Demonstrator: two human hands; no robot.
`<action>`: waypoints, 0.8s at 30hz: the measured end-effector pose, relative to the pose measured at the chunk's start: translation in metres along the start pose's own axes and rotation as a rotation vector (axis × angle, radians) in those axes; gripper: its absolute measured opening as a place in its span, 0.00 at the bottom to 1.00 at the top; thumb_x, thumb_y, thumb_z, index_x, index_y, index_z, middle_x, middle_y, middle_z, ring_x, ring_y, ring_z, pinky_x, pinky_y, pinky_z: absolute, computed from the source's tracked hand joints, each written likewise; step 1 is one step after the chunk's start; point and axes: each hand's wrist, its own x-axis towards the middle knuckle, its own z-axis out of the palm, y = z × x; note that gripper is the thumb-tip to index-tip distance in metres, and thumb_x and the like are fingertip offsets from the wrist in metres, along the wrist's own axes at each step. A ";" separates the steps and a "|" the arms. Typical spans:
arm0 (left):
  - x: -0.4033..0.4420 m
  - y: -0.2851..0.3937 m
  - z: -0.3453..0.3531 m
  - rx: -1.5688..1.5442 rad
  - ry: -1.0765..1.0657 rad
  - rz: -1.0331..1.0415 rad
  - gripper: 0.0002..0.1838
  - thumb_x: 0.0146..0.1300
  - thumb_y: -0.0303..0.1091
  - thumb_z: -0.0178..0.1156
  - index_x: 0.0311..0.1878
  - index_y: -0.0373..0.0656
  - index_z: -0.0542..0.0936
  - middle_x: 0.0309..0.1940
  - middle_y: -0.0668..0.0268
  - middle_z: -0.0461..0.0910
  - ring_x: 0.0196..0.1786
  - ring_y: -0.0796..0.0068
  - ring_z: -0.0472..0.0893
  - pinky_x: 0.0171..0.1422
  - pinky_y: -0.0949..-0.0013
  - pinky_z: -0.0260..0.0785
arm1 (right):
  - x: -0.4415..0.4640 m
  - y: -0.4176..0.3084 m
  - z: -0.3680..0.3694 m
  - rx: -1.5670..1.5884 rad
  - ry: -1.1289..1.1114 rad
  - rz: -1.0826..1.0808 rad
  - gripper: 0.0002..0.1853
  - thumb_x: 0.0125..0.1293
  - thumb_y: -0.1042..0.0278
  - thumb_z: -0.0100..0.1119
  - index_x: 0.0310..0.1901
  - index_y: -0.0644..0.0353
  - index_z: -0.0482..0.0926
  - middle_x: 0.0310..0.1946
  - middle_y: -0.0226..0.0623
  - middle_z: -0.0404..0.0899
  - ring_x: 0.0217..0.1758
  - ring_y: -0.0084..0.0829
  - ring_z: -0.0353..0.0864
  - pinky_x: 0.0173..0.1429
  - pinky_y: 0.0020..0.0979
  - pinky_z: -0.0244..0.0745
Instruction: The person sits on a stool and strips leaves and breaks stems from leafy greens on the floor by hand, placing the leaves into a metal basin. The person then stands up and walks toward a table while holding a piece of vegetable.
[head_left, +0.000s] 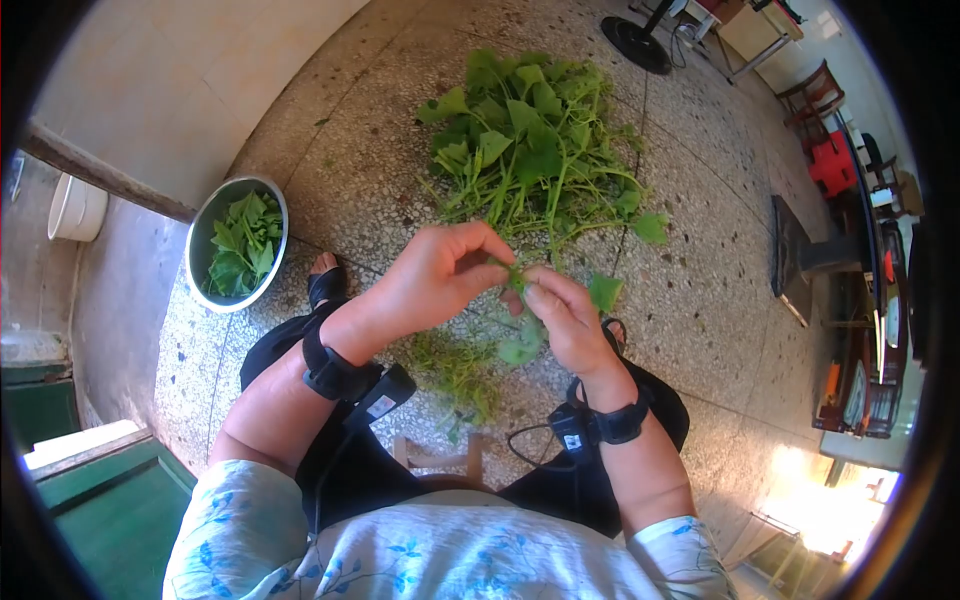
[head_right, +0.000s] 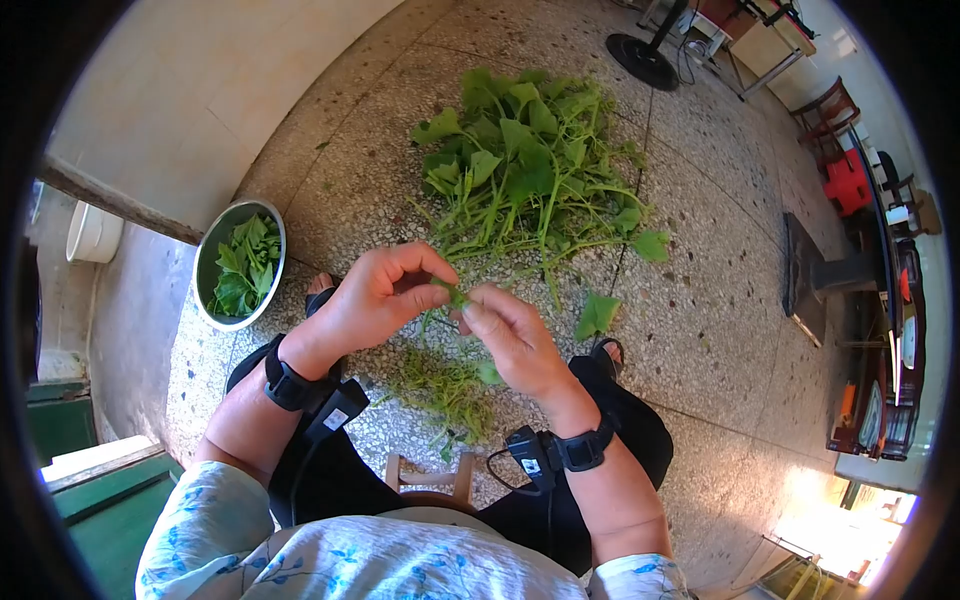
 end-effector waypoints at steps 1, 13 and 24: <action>-0.001 0.005 -0.002 0.147 -0.026 0.058 0.08 0.55 0.25 0.56 0.39 0.37 0.74 0.28 0.66 0.76 0.32 0.80 0.75 0.35 0.76 0.68 | 0.001 0.001 0.002 0.050 0.004 -0.010 0.10 0.63 0.66 0.45 0.35 0.65 0.72 0.27 0.30 0.70 0.33 0.22 0.69 0.39 0.24 0.65; -0.008 0.008 0.001 0.323 -0.079 0.202 0.06 0.53 0.22 0.55 0.35 0.36 0.74 0.28 0.61 0.75 0.32 0.71 0.77 0.34 0.71 0.69 | -0.002 -0.003 0.009 0.255 0.010 0.087 0.12 0.64 0.62 0.43 0.31 0.61 0.70 0.19 0.24 0.61 0.21 0.15 0.58 0.25 0.19 0.55; -0.012 -0.011 0.029 -0.791 0.054 -0.051 0.07 0.61 0.26 0.49 0.41 0.36 0.68 0.29 0.67 0.73 0.28 0.80 0.73 0.34 0.78 0.68 | 0.002 -0.019 0.014 0.284 0.071 0.055 0.12 0.63 0.63 0.46 0.27 0.60 0.70 0.19 0.22 0.62 0.21 0.14 0.58 0.25 0.19 0.54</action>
